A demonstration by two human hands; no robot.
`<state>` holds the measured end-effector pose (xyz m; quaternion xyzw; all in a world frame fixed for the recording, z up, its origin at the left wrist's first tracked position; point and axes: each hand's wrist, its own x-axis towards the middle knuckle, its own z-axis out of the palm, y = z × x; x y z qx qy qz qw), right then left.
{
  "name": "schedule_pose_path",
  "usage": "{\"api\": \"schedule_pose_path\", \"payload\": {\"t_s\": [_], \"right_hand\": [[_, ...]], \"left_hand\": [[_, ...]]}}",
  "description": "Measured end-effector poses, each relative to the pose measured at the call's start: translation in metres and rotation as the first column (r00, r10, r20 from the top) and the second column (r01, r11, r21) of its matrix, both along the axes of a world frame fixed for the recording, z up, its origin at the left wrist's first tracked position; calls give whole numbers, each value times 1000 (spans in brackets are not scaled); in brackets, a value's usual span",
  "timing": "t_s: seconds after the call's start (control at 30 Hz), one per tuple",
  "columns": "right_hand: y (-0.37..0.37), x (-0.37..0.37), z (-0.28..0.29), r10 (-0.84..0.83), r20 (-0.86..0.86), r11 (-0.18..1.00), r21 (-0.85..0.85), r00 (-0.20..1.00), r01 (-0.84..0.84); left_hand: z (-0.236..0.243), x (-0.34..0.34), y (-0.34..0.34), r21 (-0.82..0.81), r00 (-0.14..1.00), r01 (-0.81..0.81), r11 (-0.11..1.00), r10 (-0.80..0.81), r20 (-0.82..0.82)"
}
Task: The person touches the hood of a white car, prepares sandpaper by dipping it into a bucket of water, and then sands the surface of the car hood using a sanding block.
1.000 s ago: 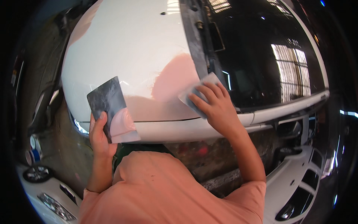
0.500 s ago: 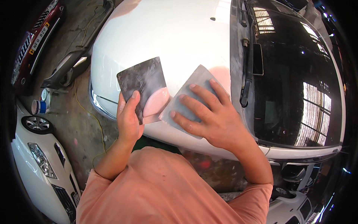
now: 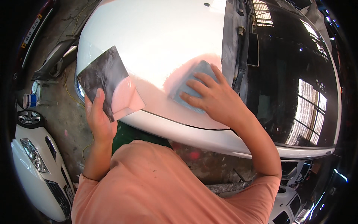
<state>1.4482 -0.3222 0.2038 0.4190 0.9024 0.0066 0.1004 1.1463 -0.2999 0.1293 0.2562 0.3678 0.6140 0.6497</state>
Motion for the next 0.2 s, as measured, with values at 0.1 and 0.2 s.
{"api": "schedule_pose_path", "payload": {"t_s": [0.1, 0.2], "right_hand": [[20, -8, -9, 57, -41, 998, 6, 998, -56], [37, -15, -15, 64, 60, 994, -93, 996, -59]], "left_hand": [[-2, -4, -11, -29, 999, -41, 999, 41, -1], [-4, -9, -18, -1, 997, -73, 997, 73, -24]]}}
